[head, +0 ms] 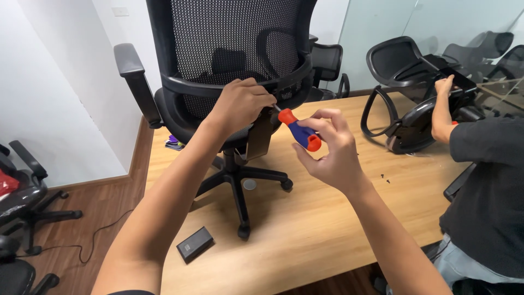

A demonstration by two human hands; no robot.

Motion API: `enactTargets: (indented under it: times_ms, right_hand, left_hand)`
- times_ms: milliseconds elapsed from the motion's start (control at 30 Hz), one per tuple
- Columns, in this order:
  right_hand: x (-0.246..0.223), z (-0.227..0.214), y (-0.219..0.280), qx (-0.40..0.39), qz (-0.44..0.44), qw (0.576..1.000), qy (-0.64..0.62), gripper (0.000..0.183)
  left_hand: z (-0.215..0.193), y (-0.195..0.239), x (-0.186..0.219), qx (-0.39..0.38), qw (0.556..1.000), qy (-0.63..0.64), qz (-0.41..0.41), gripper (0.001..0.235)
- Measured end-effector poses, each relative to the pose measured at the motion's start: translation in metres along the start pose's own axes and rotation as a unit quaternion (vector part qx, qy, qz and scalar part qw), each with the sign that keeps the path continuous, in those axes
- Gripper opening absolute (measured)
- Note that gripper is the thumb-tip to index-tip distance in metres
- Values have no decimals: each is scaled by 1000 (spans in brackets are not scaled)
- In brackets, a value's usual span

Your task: The person uses a screwdriver to drive screws into the back of a black mesh office chair placed on a wooden table, holding the chair steady with the other hand and repositioning the screwdriver between screws. Another person works on a chair base at the same table.

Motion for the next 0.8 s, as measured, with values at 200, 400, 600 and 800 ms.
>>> enactTargets:
  times_ms: [200,400,600,800]
  right_hand:
    - [17,-2,4,66,30,997,-7,38]
    - [-6,-7,-6,47,-57,997,9,31]
    - [-10,-7,-9,45,-75,996,15,31]
    - [-9,-12,-13,53,-91,994,16,32]
  left_hand:
    - [-3,-2,1,-2,1000,2,-13,11]
    - [-13,-7,1,10,1000,17,-13,23]
    - [-1,-1,-13,-47,997,6,-64,26]
    - [-4,-4,-11,-9,998,35,-43,25]
Point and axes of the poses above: each hand's wrist, its own y-axis away from the middle knuckle, its own z-axis out of the palm, x = y × z, the point moved 6 cm from there along -y, towards the middle knuckle, and after that the axes turned 11 degrees about x, right-handed, at the moved point
